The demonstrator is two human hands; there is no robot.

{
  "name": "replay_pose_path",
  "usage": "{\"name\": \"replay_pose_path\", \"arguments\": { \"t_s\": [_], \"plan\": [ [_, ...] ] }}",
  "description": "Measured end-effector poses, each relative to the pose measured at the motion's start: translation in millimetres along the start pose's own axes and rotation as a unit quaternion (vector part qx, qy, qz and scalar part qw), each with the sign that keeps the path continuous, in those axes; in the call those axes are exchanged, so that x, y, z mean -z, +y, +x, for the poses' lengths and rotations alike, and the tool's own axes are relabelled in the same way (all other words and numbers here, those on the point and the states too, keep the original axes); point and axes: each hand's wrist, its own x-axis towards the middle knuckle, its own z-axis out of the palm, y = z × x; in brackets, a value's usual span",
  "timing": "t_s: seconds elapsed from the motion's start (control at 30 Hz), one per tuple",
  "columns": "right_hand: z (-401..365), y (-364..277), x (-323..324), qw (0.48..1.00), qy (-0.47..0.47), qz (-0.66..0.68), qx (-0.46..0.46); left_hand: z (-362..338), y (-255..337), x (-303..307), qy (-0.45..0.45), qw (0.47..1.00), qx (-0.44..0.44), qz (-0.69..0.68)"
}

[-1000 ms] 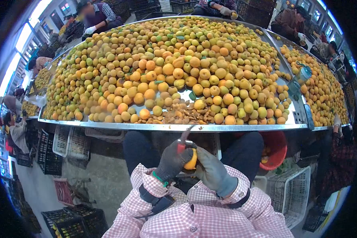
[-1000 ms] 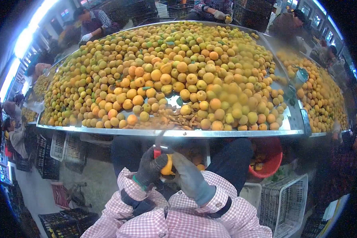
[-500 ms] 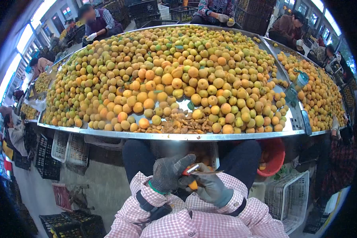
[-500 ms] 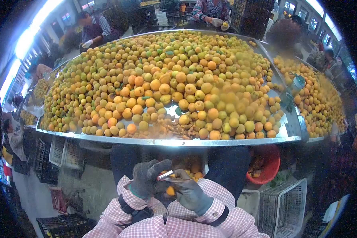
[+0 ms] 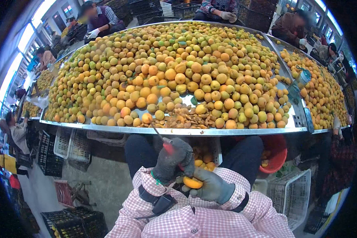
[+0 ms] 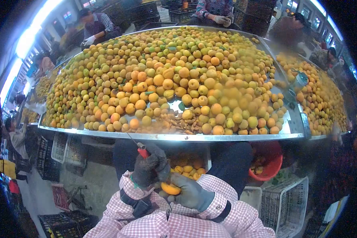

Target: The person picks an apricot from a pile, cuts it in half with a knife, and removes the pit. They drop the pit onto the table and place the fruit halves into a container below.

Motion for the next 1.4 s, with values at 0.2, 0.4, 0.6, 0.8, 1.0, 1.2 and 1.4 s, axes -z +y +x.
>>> {"name": "replay_pose_path", "arguments": {
  "t_s": [0.2,0.4,0.6,0.8,1.0,1.2,1.4],
  "plan": [
    [4.7,2.5,-5.8,0.986,0.038,-0.099,0.132,6.9,-12.8,7.1,-0.113,0.991,-0.047,0.051],
    [-0.6,8.1,-2.9,0.995,0.011,-0.042,0.095,11.4,-8.6,11.4,-0.132,0.989,0.007,0.073],
    [-4.9,2.5,-4.7,0.996,-0.025,-0.016,0.083,9.2,-5.3,8.8,-0.177,0.983,0.042,-0.020],
    [-5.8,-1.1,4.4,0.986,0.040,-0.114,0.115,15.3,-11.6,-16.5,-0.079,0.992,-0.046,-0.081],
    [-9.0,-0.2,7.5,0.866,0.214,-0.410,0.190,17.9,-8.6,-6.1,0.032,0.994,-0.025,-0.100],
    [-20.4,2.4,-27.4,0.856,0.195,-0.424,0.222,15.1,-3.7,-10.1,0.028,0.983,-0.041,-0.176],
    [-20.4,5.9,-24.5,0.873,0.192,-0.358,0.268,2.7,-11.7,11.0,0.149,0.854,-0.095,0.489]
  ]
}}
